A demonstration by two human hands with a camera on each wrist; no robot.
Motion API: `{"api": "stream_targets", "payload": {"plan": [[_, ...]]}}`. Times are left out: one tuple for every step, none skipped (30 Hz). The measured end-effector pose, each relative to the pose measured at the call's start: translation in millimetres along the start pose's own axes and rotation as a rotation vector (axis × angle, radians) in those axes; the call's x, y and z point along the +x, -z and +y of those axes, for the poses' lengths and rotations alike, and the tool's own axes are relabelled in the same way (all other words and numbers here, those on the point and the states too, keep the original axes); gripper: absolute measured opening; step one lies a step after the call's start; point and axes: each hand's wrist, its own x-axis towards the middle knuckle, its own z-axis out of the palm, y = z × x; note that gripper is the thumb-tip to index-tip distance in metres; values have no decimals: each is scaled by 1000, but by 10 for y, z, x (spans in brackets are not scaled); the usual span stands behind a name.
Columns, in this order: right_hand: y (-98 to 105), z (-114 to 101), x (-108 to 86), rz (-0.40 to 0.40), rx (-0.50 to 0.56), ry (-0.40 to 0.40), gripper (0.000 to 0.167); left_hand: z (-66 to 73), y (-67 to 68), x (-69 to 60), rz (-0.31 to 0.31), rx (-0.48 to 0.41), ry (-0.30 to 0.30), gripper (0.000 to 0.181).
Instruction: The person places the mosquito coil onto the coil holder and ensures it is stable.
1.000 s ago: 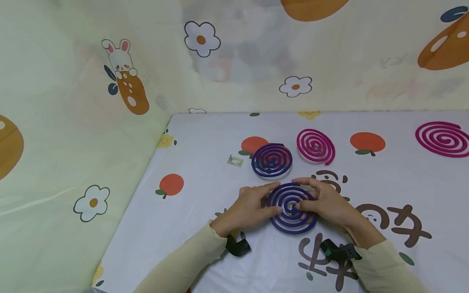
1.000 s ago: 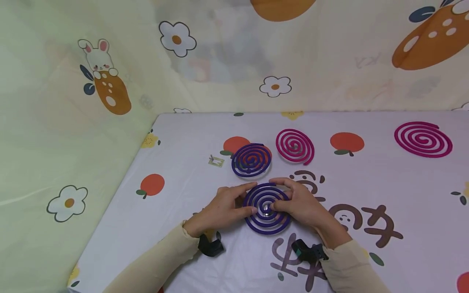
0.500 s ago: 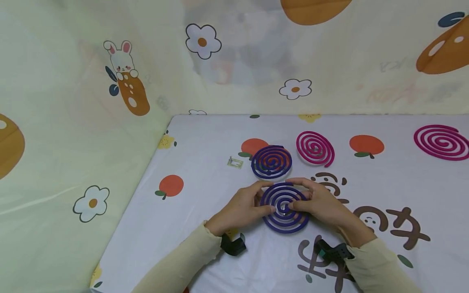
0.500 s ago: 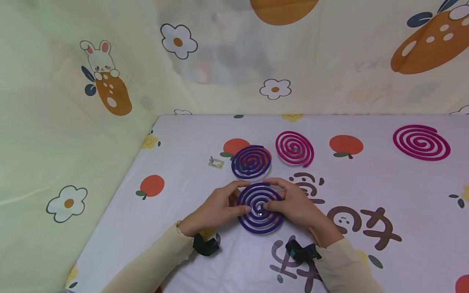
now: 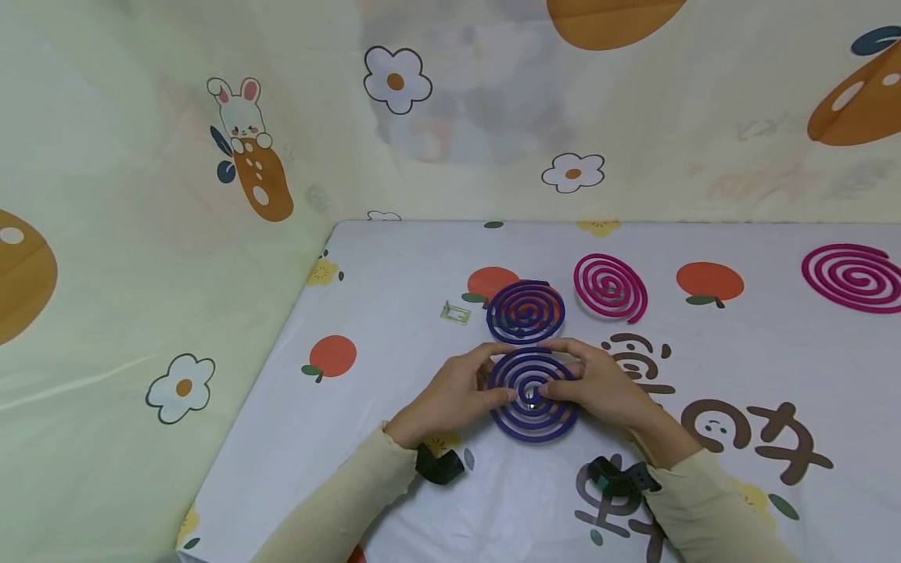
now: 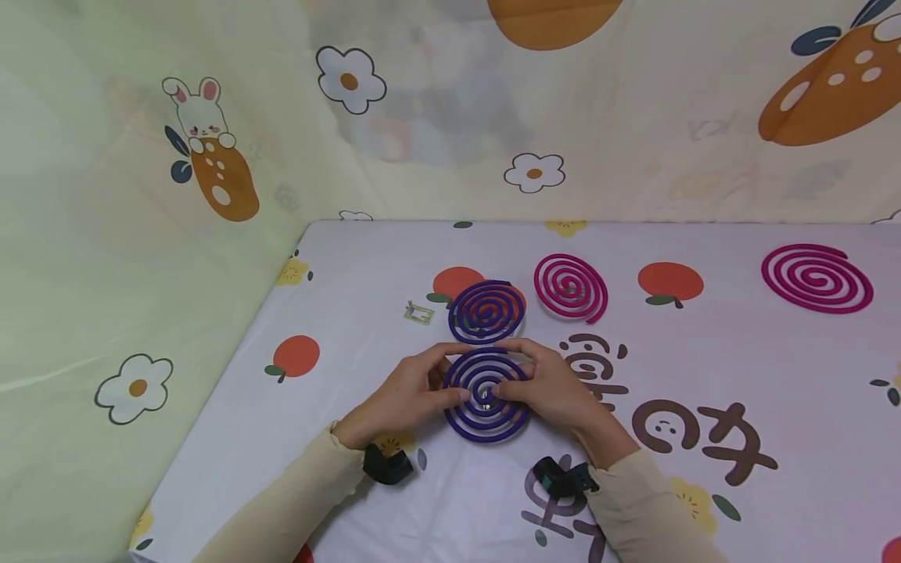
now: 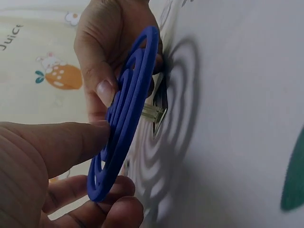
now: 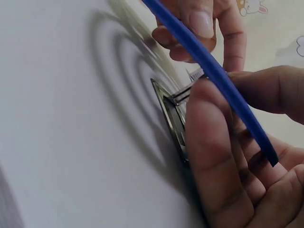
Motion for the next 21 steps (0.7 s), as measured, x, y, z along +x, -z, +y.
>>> {"api": "stream_targets", "payload": {"plan": [[-13, 3, 10, 2, 11, 3, 71, -7, 8, 1, 1, -1, 1, 59], [-26, 1, 18, 4, 19, 5, 71, -16, 16, 3, 2, 0, 3, 59], [-39, -2, 24, 9, 24, 2, 71, -25, 25, 5, 2, -2, 5, 58], [-53, -5, 32, 14, 24, -1, 71, -37, 32, 8, 2, -2, 3, 58], [-66, -10, 38, 19, 25, -3, 71, -50, 39, 11, 4, -5, 3, 58], [-80, -16, 44, 26, 26, -9, 71, -60, 46, 14, 5, -6, 1, 57], [-92, -21, 50, 32, 26, -14, 70, -72, 52, 18, 8, -7, -2, 57], [-105, -25, 55, 38, 22, -18, 70, -82, 59, 21, 10, -10, -3, 57], [-115, -28, 60, 44, 19, -22, 69, -90, 65, 24, 12, -14, -7, 56], [-125, -31, 63, 49, 17, -25, 69, -100, 70, 27, 15, -16, -14, 56], [-133, -32, 67, 54, 18, -29, 68, -108, 76, 30, 16, -22, -18, 55], [-142, -33, 70, 58, 21, -33, 68, -119, 80, 34, 17, -26, -25, 55], [-149, -35, 72, 62, 22, -38, 68, -124, 84, 36, 18, -31, -32, 54], [-157, -37, 74, 68, 22, -42, 67, -129, 88, 38, 17, -35, -36, 54], [-166, -40, 78, 70, 23, -42, 67, -132, 92, 41, 17, -37, -39, 54], [-174, -43, 81, 72, 28, -45, 67, -136, 96, 43, 18, -40, -42, 53], [-183, -46, 84, 73, 33, -49, 66, -139, 99, 45, 18, -42, -40, 53], [-192, -48, 88, 75, 38, -52, 65, -139, 104, 46, 19, -43, -38, 52], [-201, -51, 91, 76, 42, -55, 65, -138, 107, 48, 20, -46, -37, 52], [-209, -52, 94, 77, 46, -57, 65, -142, 109, 49, 21, -49, -33, 52], [-215, -52, 96, 76, 49, -57, 65, -142, 110, 50, 22, -55, -29, 51]]}}
